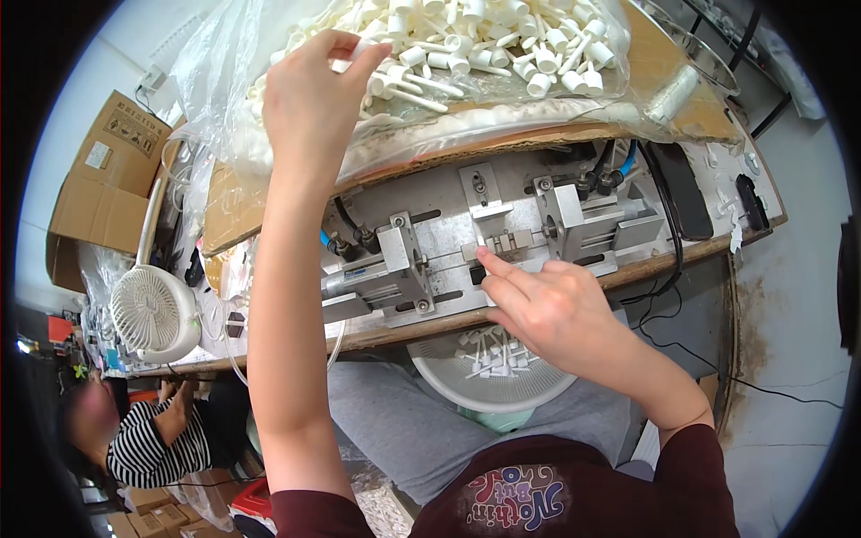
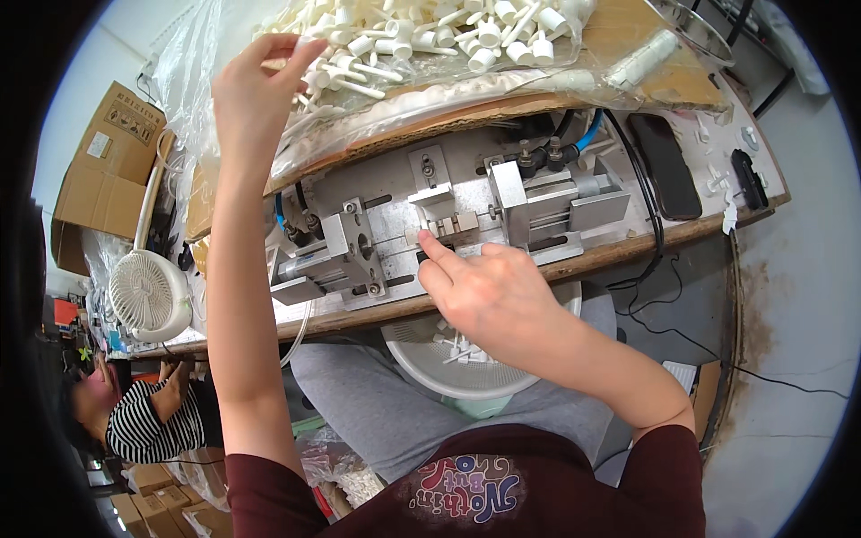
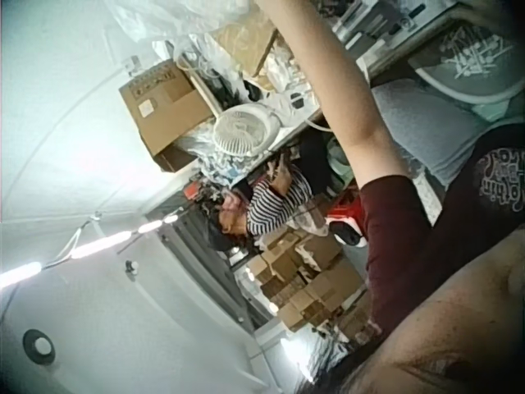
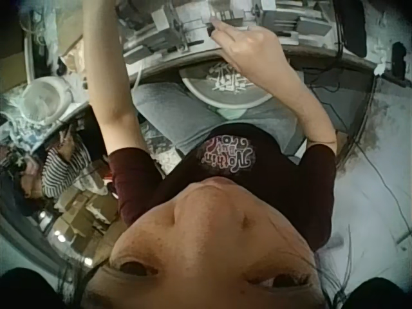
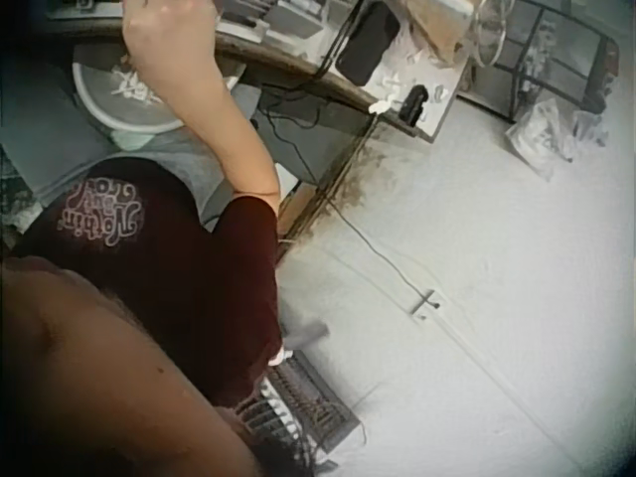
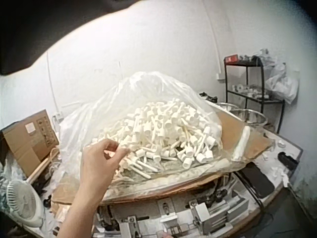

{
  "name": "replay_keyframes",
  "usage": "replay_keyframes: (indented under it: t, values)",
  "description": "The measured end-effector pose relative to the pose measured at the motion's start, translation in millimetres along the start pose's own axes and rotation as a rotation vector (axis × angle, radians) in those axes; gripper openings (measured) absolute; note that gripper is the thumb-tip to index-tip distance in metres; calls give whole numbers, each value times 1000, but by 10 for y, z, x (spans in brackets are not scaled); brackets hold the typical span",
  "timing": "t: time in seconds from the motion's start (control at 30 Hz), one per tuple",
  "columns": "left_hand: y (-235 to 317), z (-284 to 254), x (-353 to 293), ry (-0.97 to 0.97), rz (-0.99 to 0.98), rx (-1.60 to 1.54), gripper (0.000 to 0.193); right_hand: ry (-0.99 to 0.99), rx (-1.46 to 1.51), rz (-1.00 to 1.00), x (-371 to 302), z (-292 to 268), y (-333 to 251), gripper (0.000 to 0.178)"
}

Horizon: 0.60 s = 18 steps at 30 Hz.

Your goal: Assembling small white plastic pump nozzle components using a mechanical assembly jig on a workbench.

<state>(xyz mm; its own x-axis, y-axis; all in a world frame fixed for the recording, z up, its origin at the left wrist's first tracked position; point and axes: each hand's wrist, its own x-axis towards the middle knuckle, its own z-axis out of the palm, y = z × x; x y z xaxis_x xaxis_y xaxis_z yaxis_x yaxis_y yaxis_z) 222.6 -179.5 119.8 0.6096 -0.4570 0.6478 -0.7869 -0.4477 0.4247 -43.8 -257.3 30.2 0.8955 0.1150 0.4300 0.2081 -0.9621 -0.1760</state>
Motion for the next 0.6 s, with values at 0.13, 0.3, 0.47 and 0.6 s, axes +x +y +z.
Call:
replay_keyframes:
  t: [0.13, 0.3, 0.47, 0.6]
  values:
    - [272, -234, -373, 50, 21, -330, 24, 213, 248, 77, 233, -184, 239, 19]
    - [596, -369, -1091, -85, 88, -437, 31, 532, 74, 128, 904, -470, 822, 19]
    - [763, -360, -1705, -235, 170, -374, 34, 417, -293, 280, 1509, -168, 1255, 39]
    - [659, -242, -2061, -239, 271, -140, 32, 338, -263, 363, 1703, -98, 1119, 40]
